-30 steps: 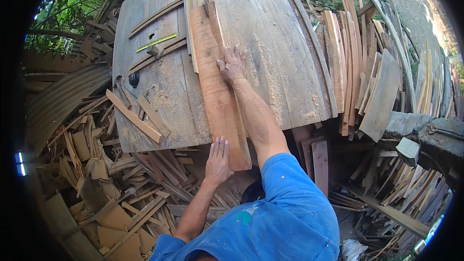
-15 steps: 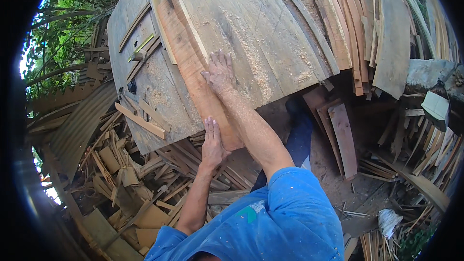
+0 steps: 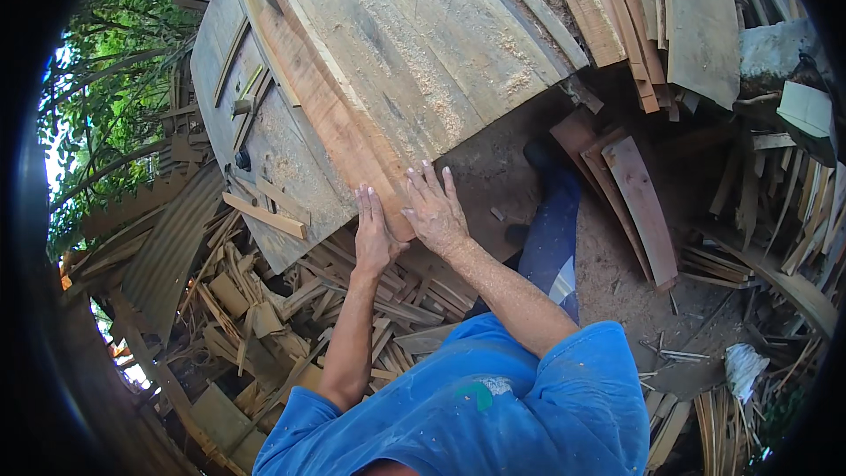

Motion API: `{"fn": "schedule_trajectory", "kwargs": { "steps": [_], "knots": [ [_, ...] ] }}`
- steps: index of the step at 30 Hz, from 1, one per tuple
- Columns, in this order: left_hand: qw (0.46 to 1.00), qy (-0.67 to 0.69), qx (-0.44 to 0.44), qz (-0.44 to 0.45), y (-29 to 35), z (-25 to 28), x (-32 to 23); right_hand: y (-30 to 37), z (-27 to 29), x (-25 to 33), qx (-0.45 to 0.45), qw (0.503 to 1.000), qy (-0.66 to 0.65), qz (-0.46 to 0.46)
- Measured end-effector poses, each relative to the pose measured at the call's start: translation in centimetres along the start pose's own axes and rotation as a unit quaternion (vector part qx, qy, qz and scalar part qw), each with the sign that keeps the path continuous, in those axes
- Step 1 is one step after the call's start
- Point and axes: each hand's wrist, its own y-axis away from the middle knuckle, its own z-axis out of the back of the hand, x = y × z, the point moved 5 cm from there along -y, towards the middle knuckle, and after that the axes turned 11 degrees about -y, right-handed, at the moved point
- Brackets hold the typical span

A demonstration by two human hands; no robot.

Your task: The person repeatedly positions long wooden boards on a table saw and pushes them through the spinning blade to cut them into narrower strips, setting the finished pieces aside after each cut.

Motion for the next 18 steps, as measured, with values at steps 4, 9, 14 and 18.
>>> {"fn": "schedule_trajectory", "kwargs": {
  "steps": [4,9,14,18],
  "knots": [
    [1.000,0.010,-0.012,0.016,0.3,0.2,0.0,3.0,2.0,0.0,0.114,0.993,0.011,-0.021],
    [1.000,-0.006,-0.008,0.014,-0.2,0.5,0.1,0.6,3.4,1.7,0.222,0.962,0.110,0.112],
    [1.000,0.011,-0.019,0.016,-0.5,0.8,1.1,-3.4,2.6,1.1,0.224,0.949,0.137,0.175],
    [1.000,0.010,-0.001,0.018,-1.3,1.2,2.1,-4.8,1.7,1.2,0.259,0.936,0.157,0.182]
  ]
}}
